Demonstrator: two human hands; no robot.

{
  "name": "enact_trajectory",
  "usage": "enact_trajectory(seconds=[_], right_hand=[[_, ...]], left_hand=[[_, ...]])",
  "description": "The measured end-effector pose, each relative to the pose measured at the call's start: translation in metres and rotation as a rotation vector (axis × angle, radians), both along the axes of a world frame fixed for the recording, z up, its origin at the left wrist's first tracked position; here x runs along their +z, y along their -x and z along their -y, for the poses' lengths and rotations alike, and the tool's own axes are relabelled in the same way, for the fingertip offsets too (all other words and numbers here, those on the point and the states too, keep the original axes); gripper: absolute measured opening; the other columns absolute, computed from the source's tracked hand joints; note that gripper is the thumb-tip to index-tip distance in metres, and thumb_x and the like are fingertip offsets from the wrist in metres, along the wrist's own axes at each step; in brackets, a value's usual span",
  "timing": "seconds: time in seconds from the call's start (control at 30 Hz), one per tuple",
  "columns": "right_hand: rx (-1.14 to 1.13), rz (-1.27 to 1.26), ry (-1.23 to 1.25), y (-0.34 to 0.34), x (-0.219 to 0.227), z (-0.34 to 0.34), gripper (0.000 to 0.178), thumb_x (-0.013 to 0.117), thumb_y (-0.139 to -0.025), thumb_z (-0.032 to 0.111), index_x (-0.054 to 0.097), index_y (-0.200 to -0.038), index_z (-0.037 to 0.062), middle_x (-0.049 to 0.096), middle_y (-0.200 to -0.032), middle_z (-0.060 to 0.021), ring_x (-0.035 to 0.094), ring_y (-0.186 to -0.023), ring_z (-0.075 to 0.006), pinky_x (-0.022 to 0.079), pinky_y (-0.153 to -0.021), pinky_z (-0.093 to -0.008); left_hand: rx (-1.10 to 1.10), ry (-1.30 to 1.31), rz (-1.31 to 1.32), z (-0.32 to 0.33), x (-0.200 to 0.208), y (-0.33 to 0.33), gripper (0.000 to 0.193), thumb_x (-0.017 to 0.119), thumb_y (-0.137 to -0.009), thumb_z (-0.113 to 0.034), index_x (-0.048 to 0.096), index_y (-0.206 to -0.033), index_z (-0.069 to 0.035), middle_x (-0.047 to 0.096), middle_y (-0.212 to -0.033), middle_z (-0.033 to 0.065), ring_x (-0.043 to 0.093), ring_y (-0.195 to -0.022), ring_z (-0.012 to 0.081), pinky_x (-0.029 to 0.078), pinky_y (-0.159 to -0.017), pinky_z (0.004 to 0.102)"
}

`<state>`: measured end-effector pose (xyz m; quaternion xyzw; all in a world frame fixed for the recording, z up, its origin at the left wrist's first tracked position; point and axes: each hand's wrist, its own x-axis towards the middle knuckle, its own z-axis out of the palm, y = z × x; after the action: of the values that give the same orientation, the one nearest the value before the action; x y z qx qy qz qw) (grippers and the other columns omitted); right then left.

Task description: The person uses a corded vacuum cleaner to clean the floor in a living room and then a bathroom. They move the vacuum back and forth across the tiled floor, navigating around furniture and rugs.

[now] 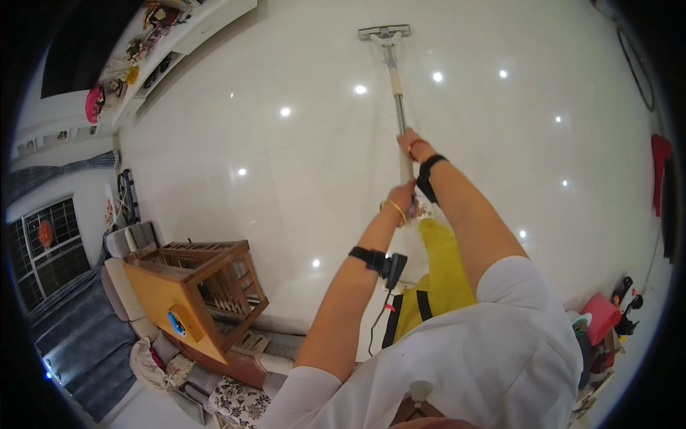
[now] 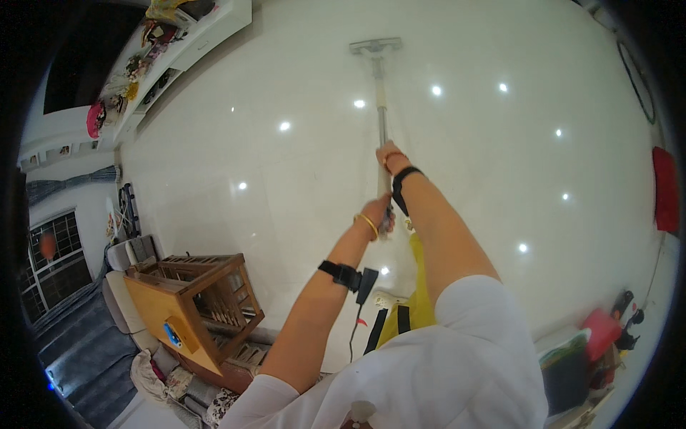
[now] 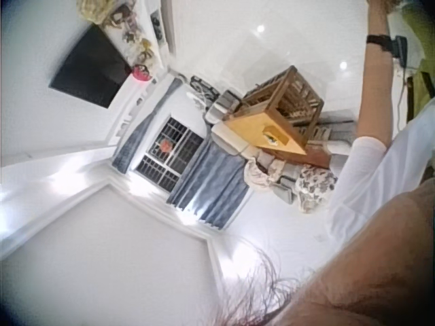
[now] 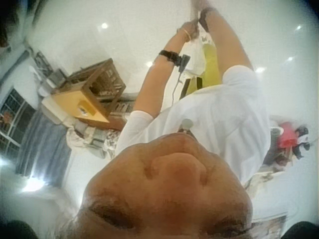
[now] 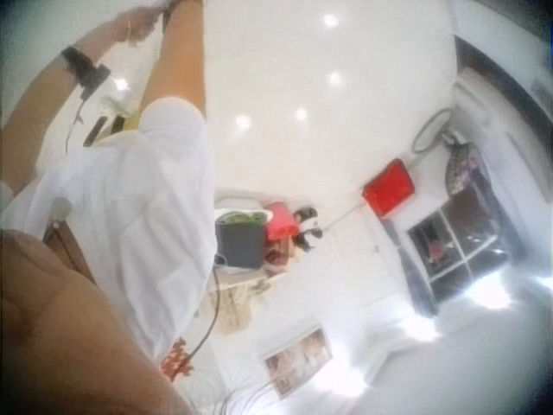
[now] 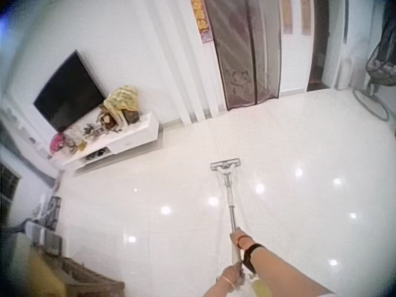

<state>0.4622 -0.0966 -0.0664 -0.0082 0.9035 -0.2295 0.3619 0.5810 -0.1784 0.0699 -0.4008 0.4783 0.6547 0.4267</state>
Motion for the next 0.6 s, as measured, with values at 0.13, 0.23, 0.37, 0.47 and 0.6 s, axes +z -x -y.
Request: enact_trajectory(seconds=[0.13,0.23,0.37,0.47,0.6], right_hand=[[0.689,-0.201,-0.221,-0.153,-0.071,0.017,0.011,0.051,-0.068,0.01,0.058,-0.07,0.0019,0.058,-0.071,-0.0133,0.056,-0.074,-0.0291,0.041,-0.064,-0.04],[0.596,-0.173,0.143,-0.301,-0.056,0.031,0.014,0.062,-0.05,0.019,0.057,-0.059,0.0096,0.053,-0.053,-0.0128,0.055,-0.056,-0.0228,0.042,-0.051,-0.0332],[0.422,0.823,0.161,-0.452,0.008,0.089,0.042,0.064,-0.058,0.033,0.053,-0.087,0.0047,0.058,-0.085,-0.0134,0.057,-0.079,-0.0258,0.047,-0.067,-0.0387],[-0.575,1.633,0.311,-0.511,0.047,0.119,0.034,0.045,-0.08,0.028,0.043,-0.103,0.0029,0.053,-0.094,-0.0136,0.054,-0.085,-0.0292,0.046,-0.074,-0.0455],[-0.882,1.419,0.301,-0.529,0.059,0.129,0.034,0.043,-0.082,0.032,0.046,-0.096,0.0016,0.055,-0.085,-0.0095,0.056,-0.08,-0.0257,0.045,-0.075,-0.0439]], left_hand=[[-0.348,0.187,-0.12,0.029,-0.037,-0.15,0.04,0.047,-0.078,-0.04,0.047,-0.069,-0.001,0.046,-0.051,0.0117,0.048,-0.042,0.0232,0.04,-0.04,0.0344],[-1.175,0.562,-0.715,0.075,-0.034,-0.301,0.032,0.049,-0.076,-0.035,0.05,-0.097,-0.01,0.052,-0.067,0.0171,0.053,-0.062,0.0303,0.045,-0.057,0.0384],[-0.561,0.32,0.169,0.138,0.023,-0.476,0.036,0.053,-0.075,-0.036,0.049,-0.087,-0.003,0.053,-0.059,0.0127,0.054,-0.053,0.0242,0.042,-0.048,0.0344],[-0.475,0.445,-0.049,0.176,0.092,-0.572,0.046,0.052,-0.074,-0.046,0.053,-0.074,-0.001,0.055,-0.057,0.0105,0.055,-0.051,0.0202,0.043,-0.049,0.0325],[-0.629,0.63,-0.152,0.19,0.133,-0.623,0.041,0.053,-0.074,-0.042,0.056,-0.083,-0.002,0.057,-0.064,0.0146,0.058,-0.059,0.0229,0.044,-0.054,0.0331]])
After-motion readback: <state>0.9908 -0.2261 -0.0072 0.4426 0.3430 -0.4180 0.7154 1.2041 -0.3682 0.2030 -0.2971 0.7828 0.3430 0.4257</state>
